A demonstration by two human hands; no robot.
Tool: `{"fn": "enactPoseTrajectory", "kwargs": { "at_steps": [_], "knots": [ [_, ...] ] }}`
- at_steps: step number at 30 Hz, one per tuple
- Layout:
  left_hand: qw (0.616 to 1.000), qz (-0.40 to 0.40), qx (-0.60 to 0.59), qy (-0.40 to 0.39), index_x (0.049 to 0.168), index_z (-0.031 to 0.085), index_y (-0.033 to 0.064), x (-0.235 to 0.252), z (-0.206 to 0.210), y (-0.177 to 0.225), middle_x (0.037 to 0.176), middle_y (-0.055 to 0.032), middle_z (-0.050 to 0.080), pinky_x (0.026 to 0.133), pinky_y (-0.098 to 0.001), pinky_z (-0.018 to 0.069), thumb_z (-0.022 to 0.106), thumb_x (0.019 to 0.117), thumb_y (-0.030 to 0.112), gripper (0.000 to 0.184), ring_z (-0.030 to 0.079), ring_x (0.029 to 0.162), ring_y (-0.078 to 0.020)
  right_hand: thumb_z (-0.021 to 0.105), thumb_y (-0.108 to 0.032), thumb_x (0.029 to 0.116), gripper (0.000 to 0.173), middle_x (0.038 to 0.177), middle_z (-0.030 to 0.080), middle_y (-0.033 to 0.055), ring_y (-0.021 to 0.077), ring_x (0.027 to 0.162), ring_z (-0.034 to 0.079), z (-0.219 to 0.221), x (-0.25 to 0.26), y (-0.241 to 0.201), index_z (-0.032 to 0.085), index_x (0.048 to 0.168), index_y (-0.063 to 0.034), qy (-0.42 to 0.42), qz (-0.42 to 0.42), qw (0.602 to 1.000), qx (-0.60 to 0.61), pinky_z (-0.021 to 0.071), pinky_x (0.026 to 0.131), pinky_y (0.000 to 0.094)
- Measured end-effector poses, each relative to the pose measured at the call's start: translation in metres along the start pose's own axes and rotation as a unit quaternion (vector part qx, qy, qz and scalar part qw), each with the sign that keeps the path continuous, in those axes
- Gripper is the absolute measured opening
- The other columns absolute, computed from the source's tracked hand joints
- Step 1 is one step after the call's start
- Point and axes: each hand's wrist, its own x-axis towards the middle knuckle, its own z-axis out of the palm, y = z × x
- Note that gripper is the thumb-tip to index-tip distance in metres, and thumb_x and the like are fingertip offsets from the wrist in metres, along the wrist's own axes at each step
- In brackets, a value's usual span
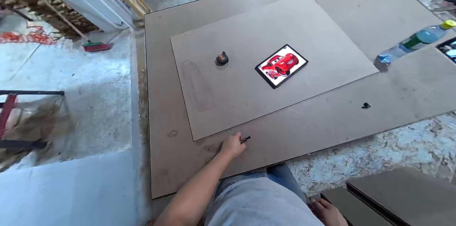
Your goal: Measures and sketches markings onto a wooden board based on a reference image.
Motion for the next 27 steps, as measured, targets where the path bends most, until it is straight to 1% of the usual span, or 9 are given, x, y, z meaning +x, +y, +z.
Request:
{"fn": "enactPoseTrajectory", "kwargs": {
  "at_steps": [1,3,6,13,17,19,22,25,27],
  "knots": [
    [1.000,0.000,-0.008,0.000,0.127,0.063,0.0115,0.005,0.001,0.005,0.113,-0.0133,0.071,0.093,-0.0557,0.0555,0.060,0.0956,0.038,0.041,0.069,0.109,-0.0307,0.052,-0.037,0.1069,0.036,0.093,0.079,0.0054,0.0181,0.079,0.076,-0.015,0.015,-0.013,0.074,0.114,-0.0094,-0.018,-0.003,1.000,-0.010,0.0634,0.076,0.0413],
    [0.999,-0.004,-0.043,-0.004,0.129,0.063,0.0108,0.007,-0.001,0.009,0.113,-0.0133,0.071,0.096,-0.0533,0.0548,0.066,0.0946,0.044,0.048,0.069,0.108,-0.0294,0.047,-0.039,0.1081,0.041,0.077,0.074,0.0046,0.0159,0.055,0.063,-0.044,0.040,-0.045,0.076,0.110,-0.0103,-0.051,-0.023,0.998,-0.035,0.0541,0.054,0.0370],
    [0.993,-0.048,-0.103,0.039,0.129,0.065,0.0111,0.003,-0.022,0.007,0.111,-0.0123,0.071,0.097,-0.0495,0.0549,0.068,0.0947,0.047,0.050,0.069,0.104,-0.0260,0.046,-0.044,0.1085,0.043,0.072,0.071,0.0020,0.0135,0.046,0.051,-0.088,0.082,-0.107,0.077,0.111,-0.0142,-0.071,-0.073,0.991,-0.085,0.0443,0.047,0.0350],
    [0.945,-0.136,-0.179,0.238,0.130,0.065,0.0072,0.047,-0.143,0.030,0.112,-0.0171,0.071,0.094,-0.0569,0.0548,0.064,0.1030,0.026,0.033,0.070,0.101,-0.0324,0.050,-0.040,0.1078,0.036,0.083,0.074,0.0002,0.0146,0.067,0.066,-0.153,0.152,-0.215,0.075,0.115,-0.0146,-0.097,-0.132,0.986,-0.043,0.0536,0.062,0.0370],
    [0.925,-0.137,-0.170,0.312,0.129,0.066,0.0068,0.104,-0.214,0.071,0.113,-0.0203,0.071,0.093,-0.0639,0.0515,0.063,0.1025,0.023,0.031,0.068,0.105,-0.0379,0.054,-0.035,0.1073,0.031,0.090,0.074,0.0005,0.0140,0.065,0.064,-0.194,0.177,-0.280,0.073,0.122,-0.0155,-0.069,-0.171,0.983,-0.017,0.0512,0.057,0.0350],
    [0.924,-0.136,-0.160,0.318,0.131,0.065,0.0084,0.135,-0.234,0.097,0.110,-0.0212,0.070,0.090,-0.0662,0.0509,0.063,0.1022,0.026,0.033,0.067,0.102,-0.0403,0.056,-0.032,0.1071,0.031,0.103,0.075,0.0046,0.0184,0.075,0.069,-0.213,0.195,-0.319,0.069,0.129,-0.0141,-0.019,-0.208,0.978,0.022,0.0583,0.064,0.0395],
    [0.929,-0.129,-0.158,0.309,0.139,0.060,0.0094,0.182,-0.244,0.132,0.120,-0.0222,0.069,0.097,-0.0663,0.0496,0.057,0.1050,0.026,0.038,0.066,0.112,-0.0411,0.057,-0.030,0.1068,0.040,0.124,0.071,0.0083,0.0222,0.094,0.073,-0.231,0.229,-0.377,0.057,0.143,-0.0127,0.024,-0.255,0.963,0.090,0.0621,0.081,0.0464],
    [0.947,-0.107,-0.172,0.251,0.144,0.057,0.0128,0.222,-0.238,0.161,0.118,-0.0202,0.071,0.097,-0.0627,0.0519,0.049,0.1073,0.023,0.039,0.069,0.109,-0.0385,0.055,-0.033,0.1075,0.055,0.146,0.059,0.0071,0.0212,0.114,0.068,-0.239,0.264,-0.430,0.039,0.157,-0.0149,0.019,-0.282,0.950,0.131,0.0594,0.089,0.0444],
    [0.957,-0.086,-0.196,0.197,0.144,0.058,0.0164,0.238,-0.230,0.178,0.114,-0.0171,0.072,0.094,-0.0596,0.0535,0.046,0.1079,0.020,0.038,0.070,0.104,-0.0349,0.054,-0.037,0.1075,0.064,0.150,0.056,0.0054,0.0192,0.115,0.067,-0.236,0.283,-0.458,0.029,0.162,-0.0150,0.015,-0.291,0.947,0.139,0.0597,0.090,0.0412]
  ]
}}
